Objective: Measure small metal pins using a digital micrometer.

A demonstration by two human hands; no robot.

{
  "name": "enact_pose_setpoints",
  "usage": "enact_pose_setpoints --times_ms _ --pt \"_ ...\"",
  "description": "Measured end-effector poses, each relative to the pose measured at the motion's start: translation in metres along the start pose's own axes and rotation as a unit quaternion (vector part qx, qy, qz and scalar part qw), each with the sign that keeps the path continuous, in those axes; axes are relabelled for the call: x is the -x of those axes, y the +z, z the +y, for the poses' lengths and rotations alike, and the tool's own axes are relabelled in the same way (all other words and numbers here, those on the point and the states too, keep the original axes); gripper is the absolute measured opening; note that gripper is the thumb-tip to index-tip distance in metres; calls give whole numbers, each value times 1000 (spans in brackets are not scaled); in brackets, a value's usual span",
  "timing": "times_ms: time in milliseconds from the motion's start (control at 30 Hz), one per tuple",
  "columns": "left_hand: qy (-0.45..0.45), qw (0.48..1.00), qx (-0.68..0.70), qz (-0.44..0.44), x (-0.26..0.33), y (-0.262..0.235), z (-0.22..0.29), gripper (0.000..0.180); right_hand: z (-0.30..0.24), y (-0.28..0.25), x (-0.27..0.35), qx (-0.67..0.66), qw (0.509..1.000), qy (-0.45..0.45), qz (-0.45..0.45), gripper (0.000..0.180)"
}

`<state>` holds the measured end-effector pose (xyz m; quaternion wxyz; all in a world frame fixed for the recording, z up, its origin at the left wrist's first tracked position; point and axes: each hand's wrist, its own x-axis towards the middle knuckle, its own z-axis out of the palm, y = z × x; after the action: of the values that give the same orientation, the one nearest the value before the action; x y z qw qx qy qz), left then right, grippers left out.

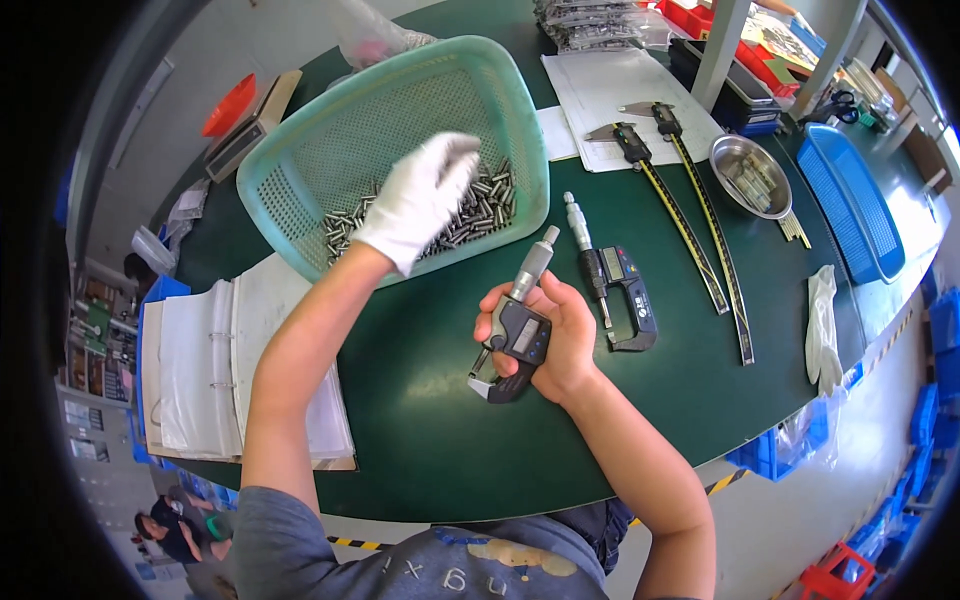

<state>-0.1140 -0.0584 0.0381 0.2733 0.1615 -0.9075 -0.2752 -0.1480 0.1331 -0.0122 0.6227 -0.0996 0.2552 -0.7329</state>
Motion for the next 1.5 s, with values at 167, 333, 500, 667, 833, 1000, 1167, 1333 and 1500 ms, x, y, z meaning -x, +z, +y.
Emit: enact_pose_setpoints --times_ms 167,333,500,667,833,1000,1167,1333,1500 --pt "-27 994 -103 -14 2 -44 -11 19 -4 0 3 -2 1000 -15 12 54" --pt "-103 976 -188 -44 31 -72 -41 16 -4 0 1 17 999 -7 27 50" --pt "-133 964 -222 -63 39 -63 -40 18 -5 -2 1 -3 1000 -10 27 49" --pt "-125 967 -214 -51 35 -52 -42 19 -7 -2 0 -26 999 -12 28 47" --pt "-91 974 -206 -36 36 -53 -39 19 -6 0 1 -22 999 -3 28 46" --pt "-106 974 -198 -42 39 -49 -42 16 -1 -1 1 -17 999 -6 35 46" --pt "-118 991 -65 -6 45 -52 -43 11 -1 0 2 -17 999 -7 38 47" --pt "-215 855 457 -124 92 -28 -10 17 -7 -3 -1 -21 998 0 56 59" --pt "-292 758 546 -204 128 -7 13 17 -7 -1 0 -34 998 -12 50 59"
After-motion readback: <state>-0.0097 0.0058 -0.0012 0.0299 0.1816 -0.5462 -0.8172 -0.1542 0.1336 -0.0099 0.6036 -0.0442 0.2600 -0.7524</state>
